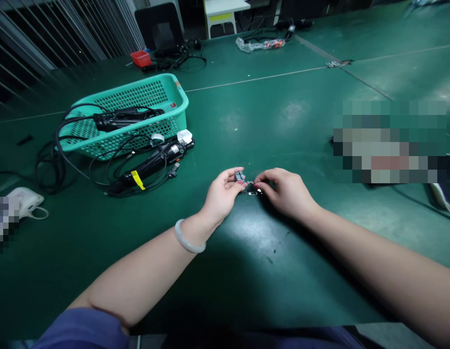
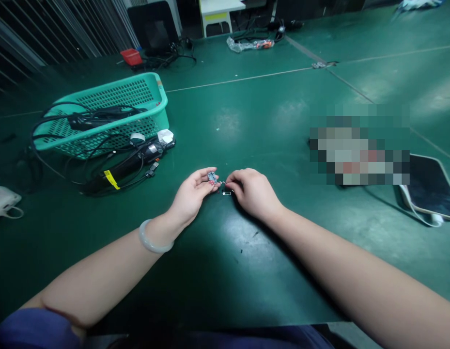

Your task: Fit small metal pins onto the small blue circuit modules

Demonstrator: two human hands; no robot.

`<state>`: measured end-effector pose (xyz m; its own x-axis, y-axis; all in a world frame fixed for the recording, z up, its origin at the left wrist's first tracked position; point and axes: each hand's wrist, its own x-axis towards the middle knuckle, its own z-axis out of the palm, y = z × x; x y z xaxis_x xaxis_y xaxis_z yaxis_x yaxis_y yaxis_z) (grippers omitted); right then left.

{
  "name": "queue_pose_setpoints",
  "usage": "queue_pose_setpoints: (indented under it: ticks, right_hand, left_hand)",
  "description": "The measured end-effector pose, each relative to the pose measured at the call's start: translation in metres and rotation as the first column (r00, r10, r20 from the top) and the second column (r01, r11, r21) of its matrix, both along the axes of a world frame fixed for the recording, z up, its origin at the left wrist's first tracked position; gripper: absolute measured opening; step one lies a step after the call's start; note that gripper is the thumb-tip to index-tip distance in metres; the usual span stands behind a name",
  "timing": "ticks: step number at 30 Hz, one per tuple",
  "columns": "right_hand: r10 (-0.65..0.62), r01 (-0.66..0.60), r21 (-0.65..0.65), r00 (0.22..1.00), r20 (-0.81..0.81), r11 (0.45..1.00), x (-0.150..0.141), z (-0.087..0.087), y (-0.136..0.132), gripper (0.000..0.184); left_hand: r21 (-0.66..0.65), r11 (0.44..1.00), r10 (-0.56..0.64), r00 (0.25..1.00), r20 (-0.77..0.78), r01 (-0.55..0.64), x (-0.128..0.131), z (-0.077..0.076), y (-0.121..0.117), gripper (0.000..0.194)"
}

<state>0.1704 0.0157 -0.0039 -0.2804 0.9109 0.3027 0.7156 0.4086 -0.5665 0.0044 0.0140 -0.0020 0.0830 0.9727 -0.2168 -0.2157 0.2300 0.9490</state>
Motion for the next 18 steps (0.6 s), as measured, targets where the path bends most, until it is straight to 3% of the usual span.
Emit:
queue_pose_setpoints:
  ticks: [6,11,18]
  right_hand:
    - [0.029,-0.024,0.056,0.995,-0.098,0.998,0.0011,0.0025,-0.0042,0.009]
    - [0.094,-0.082,0.105,0.989,-0.117,0.991,0.0001,0.0042,-0.0058,0.01]
    - [0.021,-0.012,0.031,0.953,-0.303,0.999,-0.0031,0.0064,-0.0076,0.007]
  left_hand:
    - [0.035,0.992,-0.125,0.992,0.008,0.124,-0.0014,-0.0028,-0.0013,0.03]
    - [0.026,0.988,-0.15,0.989,0.019,0.149,-0.0005,-0.0042,-0.0022,0.026]
    - [0.093,0.979,-0.177,0.983,-0.046,0.18,-0.0011,-0.006,-0.0025,0.038]
